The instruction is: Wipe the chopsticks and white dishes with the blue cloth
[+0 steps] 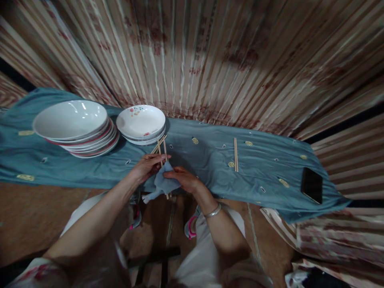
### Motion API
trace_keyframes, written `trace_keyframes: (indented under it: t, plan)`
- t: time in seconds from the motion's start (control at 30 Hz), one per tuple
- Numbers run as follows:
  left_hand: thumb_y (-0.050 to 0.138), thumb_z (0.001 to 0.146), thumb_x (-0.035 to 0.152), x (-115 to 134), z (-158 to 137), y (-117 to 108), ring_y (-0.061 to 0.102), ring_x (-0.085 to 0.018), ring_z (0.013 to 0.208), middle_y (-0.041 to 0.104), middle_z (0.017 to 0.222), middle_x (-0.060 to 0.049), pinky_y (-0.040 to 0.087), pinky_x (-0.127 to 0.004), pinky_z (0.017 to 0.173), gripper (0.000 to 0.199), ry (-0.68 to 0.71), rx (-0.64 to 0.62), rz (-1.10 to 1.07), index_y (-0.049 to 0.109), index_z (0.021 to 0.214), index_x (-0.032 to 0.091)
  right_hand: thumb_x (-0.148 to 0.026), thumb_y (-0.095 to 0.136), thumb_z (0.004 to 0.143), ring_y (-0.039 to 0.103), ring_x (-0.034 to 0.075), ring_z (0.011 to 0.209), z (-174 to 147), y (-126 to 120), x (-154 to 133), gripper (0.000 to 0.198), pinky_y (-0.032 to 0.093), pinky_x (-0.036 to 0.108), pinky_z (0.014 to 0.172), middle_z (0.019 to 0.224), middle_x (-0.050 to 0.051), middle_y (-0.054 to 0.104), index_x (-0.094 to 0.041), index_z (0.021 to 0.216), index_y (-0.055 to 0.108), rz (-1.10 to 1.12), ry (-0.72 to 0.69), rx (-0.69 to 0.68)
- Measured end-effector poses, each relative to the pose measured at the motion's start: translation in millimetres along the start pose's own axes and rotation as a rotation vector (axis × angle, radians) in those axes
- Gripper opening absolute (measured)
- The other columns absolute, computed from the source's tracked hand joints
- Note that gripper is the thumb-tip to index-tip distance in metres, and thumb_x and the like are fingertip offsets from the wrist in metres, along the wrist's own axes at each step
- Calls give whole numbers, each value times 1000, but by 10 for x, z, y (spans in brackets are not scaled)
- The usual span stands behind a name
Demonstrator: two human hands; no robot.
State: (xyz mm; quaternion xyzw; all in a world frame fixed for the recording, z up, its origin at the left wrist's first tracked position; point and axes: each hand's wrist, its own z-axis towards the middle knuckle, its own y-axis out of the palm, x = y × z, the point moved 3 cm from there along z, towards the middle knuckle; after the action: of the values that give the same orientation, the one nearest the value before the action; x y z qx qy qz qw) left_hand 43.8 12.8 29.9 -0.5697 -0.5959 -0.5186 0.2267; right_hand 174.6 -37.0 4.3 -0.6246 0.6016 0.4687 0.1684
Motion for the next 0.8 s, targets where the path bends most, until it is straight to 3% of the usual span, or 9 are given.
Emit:
trace_keyframes:
  t: [0.2,0.57,0.8]
  plan:
    - [86,51,31,11,78,-85,36,-2,41,56,50,1,23,-18,37,27,33,57,-43,72,62,11,-41,79,55,57,10,54,-43,70,42,31,45,23,56,61,-3,67,-16,69,69,-15,15,-38]
    - [89,40,32,56,132,-193,38,-1,40,53,48,3,25,-15,36,35,94,146,-48,67,56,12,-41,77,58,55,11,55,-145,138,66,30,44,24,59,62,-1,66,-14,70,70,-85,20,-106]
    - [88,44,31,-10,125,-156,40,-2,41,55,51,3,27,-16,38,32,62,98,-3,69,60,12,-41,79,56,55,10,55,-137,64,35,30,43,24,60,61,-3,65,-15,69,70,-103,25,-68]
